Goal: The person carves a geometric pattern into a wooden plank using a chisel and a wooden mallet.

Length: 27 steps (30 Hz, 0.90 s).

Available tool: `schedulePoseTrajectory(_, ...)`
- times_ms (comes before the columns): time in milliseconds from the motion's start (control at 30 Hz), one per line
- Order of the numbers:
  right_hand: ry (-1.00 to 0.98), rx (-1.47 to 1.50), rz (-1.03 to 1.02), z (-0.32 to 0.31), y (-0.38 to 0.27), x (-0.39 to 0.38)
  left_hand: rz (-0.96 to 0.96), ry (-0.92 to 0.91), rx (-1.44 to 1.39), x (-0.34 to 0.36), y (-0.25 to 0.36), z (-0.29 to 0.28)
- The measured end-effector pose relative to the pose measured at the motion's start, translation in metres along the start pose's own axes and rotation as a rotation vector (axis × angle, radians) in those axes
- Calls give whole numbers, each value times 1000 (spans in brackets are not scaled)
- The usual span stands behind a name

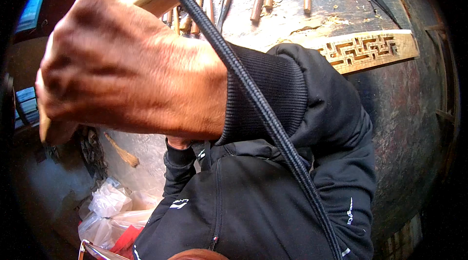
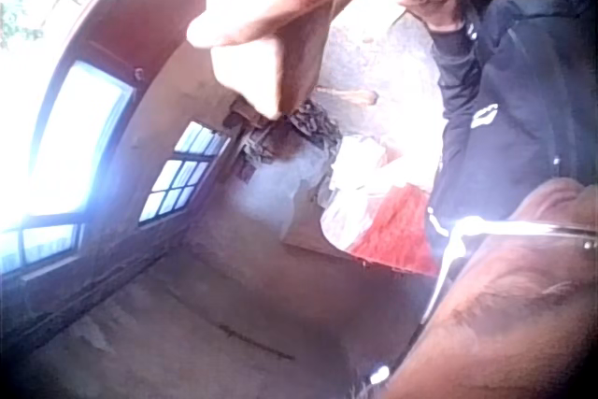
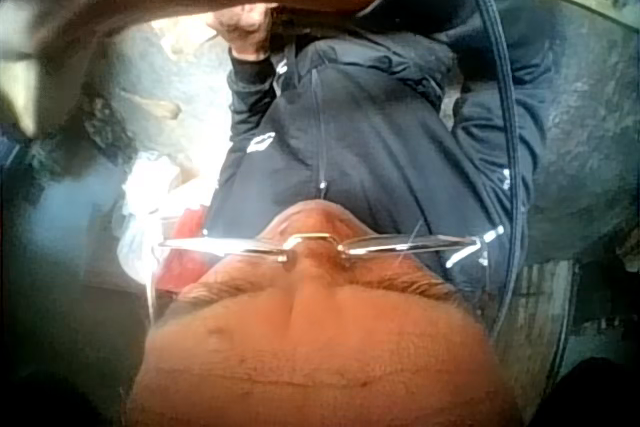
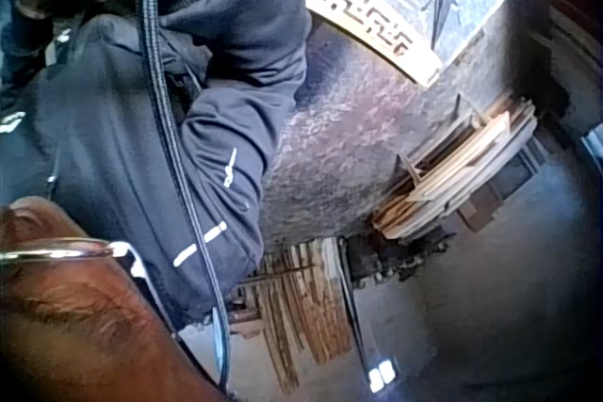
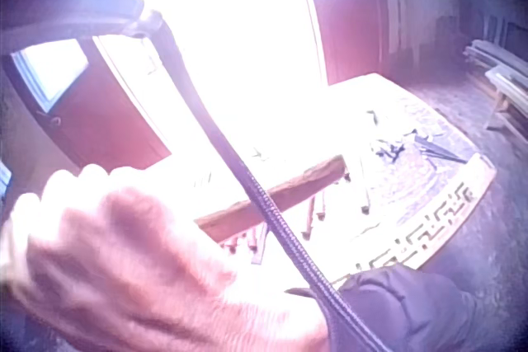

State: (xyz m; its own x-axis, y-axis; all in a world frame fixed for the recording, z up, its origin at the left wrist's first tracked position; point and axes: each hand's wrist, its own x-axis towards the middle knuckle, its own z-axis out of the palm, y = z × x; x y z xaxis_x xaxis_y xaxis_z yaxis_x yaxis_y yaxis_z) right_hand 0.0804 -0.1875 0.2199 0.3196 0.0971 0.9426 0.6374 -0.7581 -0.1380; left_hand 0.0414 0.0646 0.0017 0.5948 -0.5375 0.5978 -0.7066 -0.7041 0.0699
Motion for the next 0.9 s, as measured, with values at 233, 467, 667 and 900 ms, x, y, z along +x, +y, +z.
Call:
schedulePoseTrajectory(233,-91,47,-167,-4,15,-10,-286,-59,-313,-24,8,-10)
schedulePoseTrajectory(467,-80,118,-3,-8,9,8,-399,-76,-426,-47,1,-1)
schedulePoseTrajectory(667,-223,154,0,-19,23,14,-364,-96,-323,-26,12,-7)
schedulePoseTrajectory(900,-240,-48,-11,-6,9,1,-248,-118,-262,-18,1,-3)
